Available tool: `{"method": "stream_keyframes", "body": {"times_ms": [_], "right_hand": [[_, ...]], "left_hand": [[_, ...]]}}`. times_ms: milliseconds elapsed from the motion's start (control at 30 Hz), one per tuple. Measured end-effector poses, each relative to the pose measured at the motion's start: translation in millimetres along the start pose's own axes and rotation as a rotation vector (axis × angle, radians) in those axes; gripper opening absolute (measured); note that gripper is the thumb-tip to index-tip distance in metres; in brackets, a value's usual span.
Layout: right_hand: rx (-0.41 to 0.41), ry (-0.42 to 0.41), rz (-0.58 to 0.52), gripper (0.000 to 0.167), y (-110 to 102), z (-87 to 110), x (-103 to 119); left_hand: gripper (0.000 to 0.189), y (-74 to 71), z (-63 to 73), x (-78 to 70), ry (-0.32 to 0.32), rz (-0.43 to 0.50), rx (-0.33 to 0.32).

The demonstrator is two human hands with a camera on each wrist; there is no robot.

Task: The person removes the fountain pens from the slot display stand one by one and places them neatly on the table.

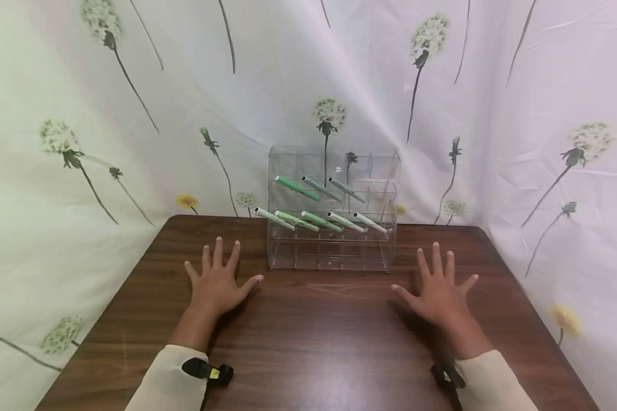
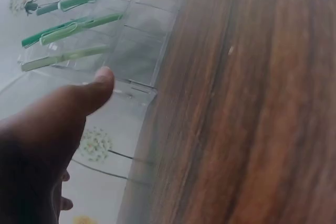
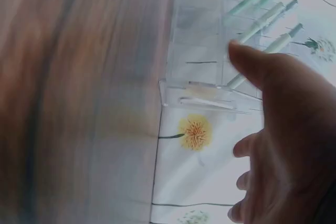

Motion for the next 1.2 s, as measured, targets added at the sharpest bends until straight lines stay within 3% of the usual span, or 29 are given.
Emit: {"method": "stream_keyframes", "body": {"times_ms": [167, 400, 633, 933, 1200], "right_hand": [[-0.04, -0.005, -0.017, 0.118, -8.7, -5.7, 4.6], [-0.104, 0.004, -0.063, 0.116, -21.4, -14.8, 13.3], [-0.152, 0.018, -0.145, 0.108, -37.8, -24.3, 31.8], [-0.313, -0.06, -0.275, 0.095, -44.3, -41.5, 62.3], [-0.312, -0.109, -0.419, 0.087, -40.0, -53.0, 87.2]], "left_hand": [[0.109, 0.8, -6.1, -4.4, 0.012, 0.106, 0.026], [0.099, 0.9, -17.7, -16.1, 0.039, 0.364, 0.046], [0.097, 11.0, -31.8, -18.8, 0.019, 0.575, 0.034], [0.096, 23.8, -47.0, -28.2, 0.019, 0.803, 0.019], [0.093, 28.9, -50.6, -33.3, 0.034, 0.964, -0.008]]}}
Point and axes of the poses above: each hand's wrist, its own z-axis away from the middle knuckle, its own y-axis out of the palm, x = y × z, the point moved 2 cm from there along -z, towards the middle knuckle, and after that the axes turned 1 degree about y, right-handed, at the moved point
